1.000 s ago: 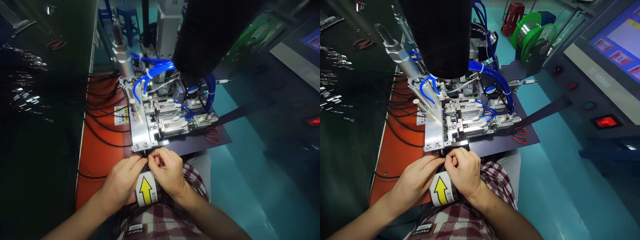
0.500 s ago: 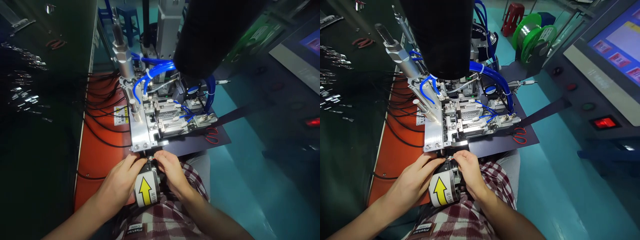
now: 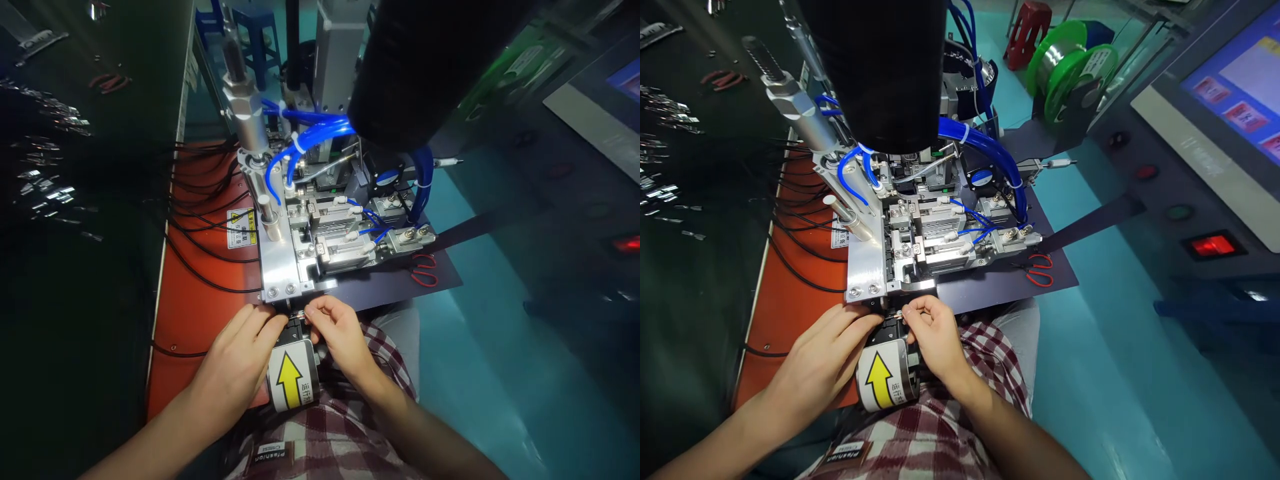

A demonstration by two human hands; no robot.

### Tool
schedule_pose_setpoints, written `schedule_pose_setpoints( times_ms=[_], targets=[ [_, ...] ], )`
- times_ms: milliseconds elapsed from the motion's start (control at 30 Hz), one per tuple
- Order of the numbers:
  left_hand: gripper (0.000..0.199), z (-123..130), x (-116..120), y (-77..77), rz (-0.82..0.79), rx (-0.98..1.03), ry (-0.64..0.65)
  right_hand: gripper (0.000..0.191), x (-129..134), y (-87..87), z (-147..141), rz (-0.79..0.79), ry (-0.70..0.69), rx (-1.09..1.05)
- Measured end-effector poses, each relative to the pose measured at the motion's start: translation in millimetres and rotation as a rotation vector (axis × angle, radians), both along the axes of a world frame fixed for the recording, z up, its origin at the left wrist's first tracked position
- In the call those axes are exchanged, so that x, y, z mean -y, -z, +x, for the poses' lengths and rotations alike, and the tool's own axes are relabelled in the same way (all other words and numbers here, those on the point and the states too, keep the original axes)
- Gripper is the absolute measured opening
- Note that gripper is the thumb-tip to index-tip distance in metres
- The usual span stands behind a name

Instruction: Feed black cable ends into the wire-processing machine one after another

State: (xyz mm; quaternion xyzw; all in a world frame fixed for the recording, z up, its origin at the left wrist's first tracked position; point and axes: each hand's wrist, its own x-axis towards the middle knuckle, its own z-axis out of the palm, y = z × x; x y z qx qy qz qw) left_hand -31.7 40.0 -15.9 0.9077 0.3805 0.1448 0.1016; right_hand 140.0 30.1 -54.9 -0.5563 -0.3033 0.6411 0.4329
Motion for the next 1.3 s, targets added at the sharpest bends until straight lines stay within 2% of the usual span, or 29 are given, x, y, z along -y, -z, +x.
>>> schedule_pose_setpoints(
  times_ms=[267,400,500,633,833,967,1100,1300],
  targets=[
    [0.024,-1.1,0.2,1.2,0.003,0.005,-0.007,0.022,0.1,1.5,0.7,-0.003,-0.023,-0.043],
    [0.026,-2.1,4.5,0.8,0.051,-0.104,-0.031,0.022,-0.2,4.6,-0.2,-0.034,-0.026,-0.103],
    [0.032,-1.7,8.5,-0.3,-0.053,-0.124,-0.017,0.024,0.0,6.2,0.1,-0.013,-0.045,-0.081],
    [0.041,-0.3,9.9,-0.1,-0.165,-0.036,-0.020,0.031,-0.2,6.6,0.6,0.032,-0.067,-0.014],
    [0.035,0.2,6.0,5.9,-0.230,0.086,-0.045,0.028,0.0,5.0,-1.1,0.035,-0.058,-0.036],
    [0.037,1.1,7.2,8.4,-0.212,0.074,-0.033,0.027,1.3,4.2,-2.7,0.025,-0.029,-0.037],
    [0.037,4.8,10.3,8.4,-0.148,0.025,-0.052,0.030,1.3,5.3,-4.5,-0.077,-0.007,-0.177],
    [0.031,4.9,7.2,10.2,-0.080,0.157,-0.058,0.035,0.4,5.7,-2.7,-0.036,-0.042,-0.143]
  ],
)
